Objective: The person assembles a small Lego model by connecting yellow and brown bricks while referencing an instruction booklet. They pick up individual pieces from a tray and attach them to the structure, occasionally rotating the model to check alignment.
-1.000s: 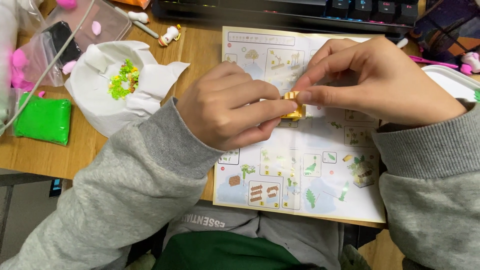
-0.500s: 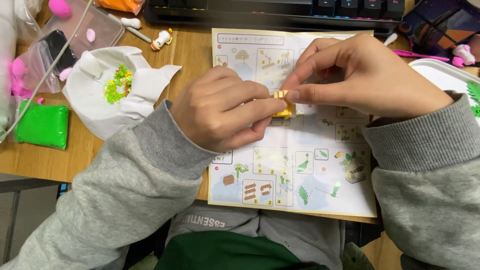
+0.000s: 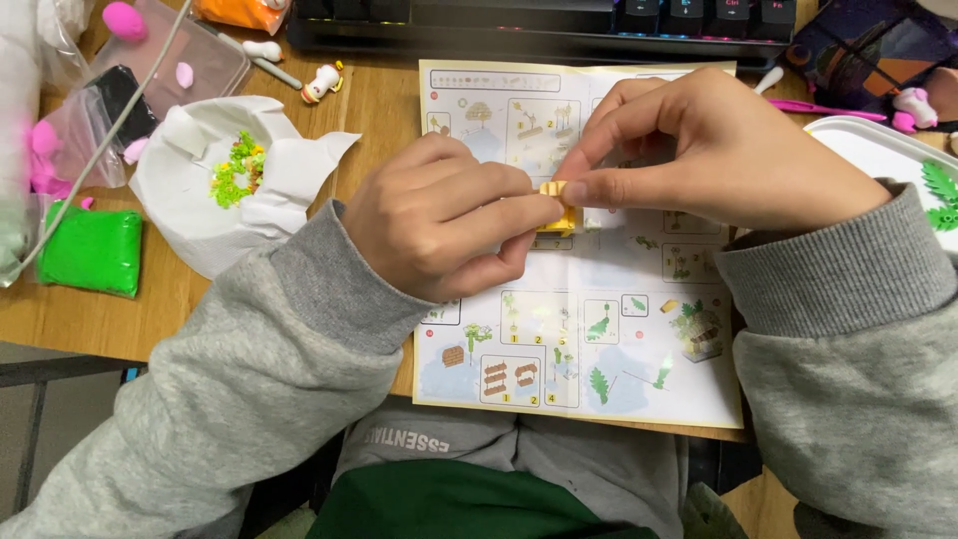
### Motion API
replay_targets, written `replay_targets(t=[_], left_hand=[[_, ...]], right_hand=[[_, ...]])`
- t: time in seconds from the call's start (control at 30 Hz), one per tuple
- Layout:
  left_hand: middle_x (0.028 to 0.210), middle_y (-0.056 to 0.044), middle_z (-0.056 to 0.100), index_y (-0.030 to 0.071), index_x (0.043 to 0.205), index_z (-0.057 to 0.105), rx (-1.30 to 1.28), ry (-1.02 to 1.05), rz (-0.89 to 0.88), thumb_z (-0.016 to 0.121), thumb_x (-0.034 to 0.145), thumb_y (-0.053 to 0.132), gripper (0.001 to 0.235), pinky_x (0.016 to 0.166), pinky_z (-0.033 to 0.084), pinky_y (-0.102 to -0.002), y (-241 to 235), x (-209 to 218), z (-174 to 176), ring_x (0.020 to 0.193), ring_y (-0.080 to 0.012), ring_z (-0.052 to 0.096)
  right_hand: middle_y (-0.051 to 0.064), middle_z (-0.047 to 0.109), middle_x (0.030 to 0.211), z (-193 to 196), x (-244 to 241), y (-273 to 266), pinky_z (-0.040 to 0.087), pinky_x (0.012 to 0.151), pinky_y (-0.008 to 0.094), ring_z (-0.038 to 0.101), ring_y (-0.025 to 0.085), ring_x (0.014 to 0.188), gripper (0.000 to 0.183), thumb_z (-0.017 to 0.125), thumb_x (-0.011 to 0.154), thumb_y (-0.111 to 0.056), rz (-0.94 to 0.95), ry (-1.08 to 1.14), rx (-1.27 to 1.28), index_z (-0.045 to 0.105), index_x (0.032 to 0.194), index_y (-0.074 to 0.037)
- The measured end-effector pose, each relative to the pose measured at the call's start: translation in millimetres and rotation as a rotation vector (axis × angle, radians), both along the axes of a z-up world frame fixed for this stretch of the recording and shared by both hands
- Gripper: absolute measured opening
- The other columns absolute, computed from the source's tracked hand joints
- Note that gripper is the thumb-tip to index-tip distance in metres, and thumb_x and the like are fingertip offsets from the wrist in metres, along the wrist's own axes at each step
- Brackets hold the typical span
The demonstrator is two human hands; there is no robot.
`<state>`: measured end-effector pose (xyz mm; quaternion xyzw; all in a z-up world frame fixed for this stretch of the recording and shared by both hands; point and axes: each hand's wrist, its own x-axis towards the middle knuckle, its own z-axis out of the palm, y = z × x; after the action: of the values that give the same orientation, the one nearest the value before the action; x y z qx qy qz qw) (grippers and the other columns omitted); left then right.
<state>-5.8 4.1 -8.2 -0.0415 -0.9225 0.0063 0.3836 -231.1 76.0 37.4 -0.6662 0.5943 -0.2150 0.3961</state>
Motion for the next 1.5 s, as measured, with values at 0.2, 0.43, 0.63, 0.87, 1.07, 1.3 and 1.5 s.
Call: replay_targets(t=[0.2,0.43,0.63,0.87,1.07,1.3,1.5], left_hand=[[0.091,-0.004,0.074,0.007,0.099,0.068,0.088,0.024,0.004,0.067,0.088,0.003,0.011,0.066,0.042,-0.029,2,2,-3,0.073,-0.0161,0.066],[0.069,-0.001,0.062,0.003,0.099,0.061,0.202,0.024,-0.028,0.071,0.089,0.007,0.015,0.066,0.045,-0.034,-1,6,-11,0.054,-0.0185,0.055],[0.069,0.000,0.064,0.003,0.099,0.063,0.199,0.035,-0.013,0.072,0.089,0.006,0.014,0.067,0.048,-0.033,-1,6,-10,0.056,-0.0158,0.057],[0.077,-0.001,0.066,0.004,0.101,0.061,0.282,-0.009,-0.035,0.070,0.090,0.005,0.014,0.068,0.047,-0.034,0,8,-6,0.059,-0.0156,0.059],[0.097,-0.013,0.070,-0.004,0.111,0.058,0.588,-0.015,-0.098,0.068,0.091,-0.002,0.022,0.077,0.059,-0.033,0,9,3,0.080,-0.0233,0.070],[0.098,-0.014,0.068,-0.005,0.107,0.058,0.633,-0.021,-0.106,0.062,0.096,-0.004,0.011,0.079,0.059,-0.031,1,6,3,0.086,-0.0244,0.069],[0.107,-0.011,0.066,0.001,0.115,0.055,0.853,-0.218,-0.124,0.053,0.086,0.001,0.028,0.093,0.059,-0.031,4,10,10,0.096,-0.0228,0.070]], right_hand=[[-0.002,0.072,0.094,2,4,2,0.048,0.076,0.020,0.064,0.006,0.086,0.017,0.068,0.086,-0.023,-0.041,-0.027,0.004,0.079,0.091,-0.011],[-0.001,0.070,0.093,-3,3,2,0.048,0.076,0.021,0.065,0.007,0.084,0.015,0.069,0.085,-0.023,-0.016,-0.014,-0.034,0.079,0.091,-0.014],[-0.001,0.069,0.089,-3,5,1,0.048,0.078,0.021,0.063,0.008,0.084,0.011,0.072,0.082,-0.020,-0.043,-0.010,-0.031,0.080,0.084,-0.012],[-0.001,0.068,0.086,-6,5,0,0.047,0.076,0.021,0.062,0.008,0.083,0.010,0.073,0.082,-0.020,-0.043,-0.021,-0.031,0.080,0.084,-0.012],[0.000,0.065,0.081,-2,12,5,0.047,0.070,0.021,0.059,0.008,0.078,0.012,0.076,0.081,-0.022,-0.066,-0.082,-0.070,0.078,0.079,-0.011],[-0.002,0.066,0.081,-4,11,6,0.045,0.072,0.022,0.059,0.007,0.079,0.015,0.073,0.082,-0.026,-0.008,-0.056,-0.076,0.080,0.080,-0.013],[-0.001,0.069,0.081,1,4,7,0.047,0.074,0.024,0.061,0.009,0.081,0.014,0.071,0.084,-0.025,0.015,0.052,-0.124,0.080,0.084,-0.014]])
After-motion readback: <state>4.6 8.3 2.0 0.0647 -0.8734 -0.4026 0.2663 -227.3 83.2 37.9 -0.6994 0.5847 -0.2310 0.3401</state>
